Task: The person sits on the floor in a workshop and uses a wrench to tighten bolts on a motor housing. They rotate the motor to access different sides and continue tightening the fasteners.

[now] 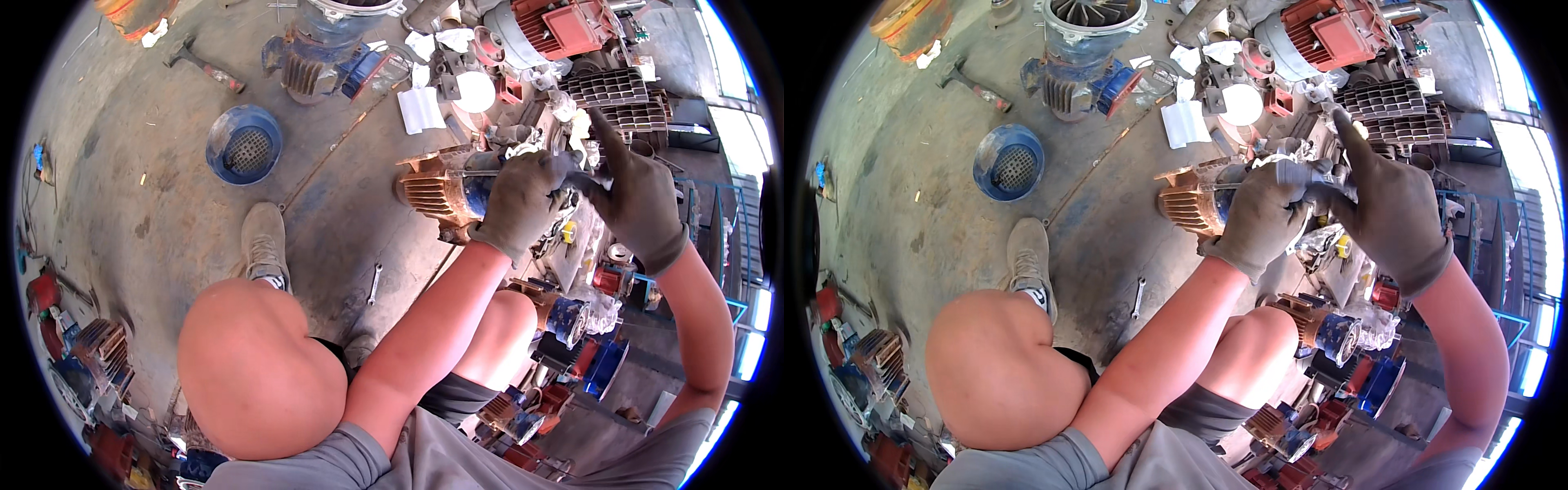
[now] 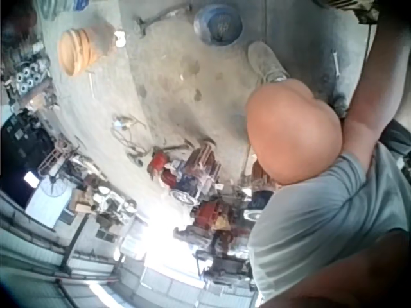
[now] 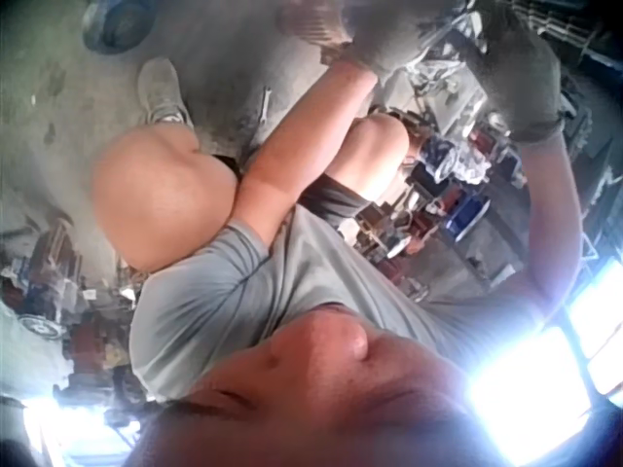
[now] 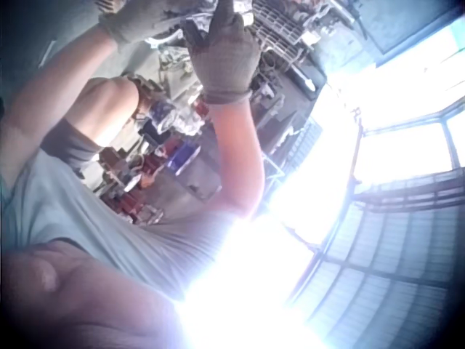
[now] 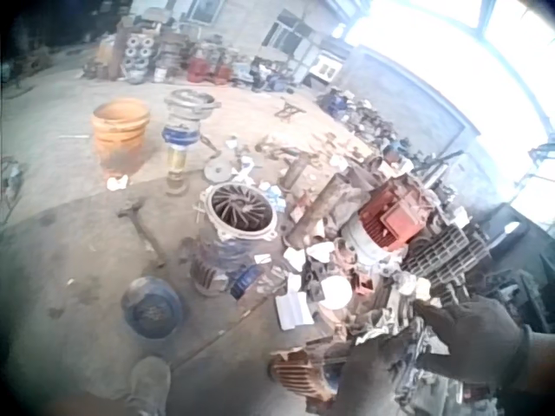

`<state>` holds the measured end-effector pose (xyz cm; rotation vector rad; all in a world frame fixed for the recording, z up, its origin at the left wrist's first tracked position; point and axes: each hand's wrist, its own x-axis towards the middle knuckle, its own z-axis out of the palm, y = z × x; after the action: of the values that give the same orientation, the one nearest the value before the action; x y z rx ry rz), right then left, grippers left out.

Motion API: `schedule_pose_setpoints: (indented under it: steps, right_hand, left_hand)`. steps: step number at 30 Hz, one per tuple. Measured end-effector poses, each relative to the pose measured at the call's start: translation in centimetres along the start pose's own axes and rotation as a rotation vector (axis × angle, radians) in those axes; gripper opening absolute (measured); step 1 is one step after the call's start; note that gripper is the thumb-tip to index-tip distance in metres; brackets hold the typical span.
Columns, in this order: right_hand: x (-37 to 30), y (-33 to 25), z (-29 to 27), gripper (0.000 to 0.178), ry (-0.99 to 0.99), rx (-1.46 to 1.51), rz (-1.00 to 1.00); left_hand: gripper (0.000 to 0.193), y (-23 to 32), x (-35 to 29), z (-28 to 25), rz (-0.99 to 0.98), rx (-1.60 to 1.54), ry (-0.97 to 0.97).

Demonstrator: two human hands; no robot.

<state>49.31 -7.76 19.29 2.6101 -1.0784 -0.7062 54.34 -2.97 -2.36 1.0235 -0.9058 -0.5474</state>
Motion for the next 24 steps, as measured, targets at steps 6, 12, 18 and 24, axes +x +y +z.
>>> schedule_pose_setpoints:
  steps: [6, 12, 18, 24]
  right_hand:
    - [0.3, 1.1, -0.1, 0.071, 0.257, -0.255, -0.162]
    - [0.4, -0.6, 0.6, 0.079, 0.102, 0.045, -0.055]
    - [1.5, 1.5, 0.7, 0.073, 0.264, -0.211, -0.178]
    - [1.3, 0.6, 0.7, 0.066, 0.225, -0.531, -0.594]
  left_hand:
    - [0.039, -0.3, -0.4, 1.0, 0.021, 0.064, 0.053]
    - [0.038, -0.5, -0.8, 1.3, 0.045, 0.009, 0.083]
    - [0.047, -0.6, -0.3, 0.2, 0.047, 0.041, 0.079]
    - [0.045, -1.2, -0.6, 0.8, 0.077, 0.022, 0.064]
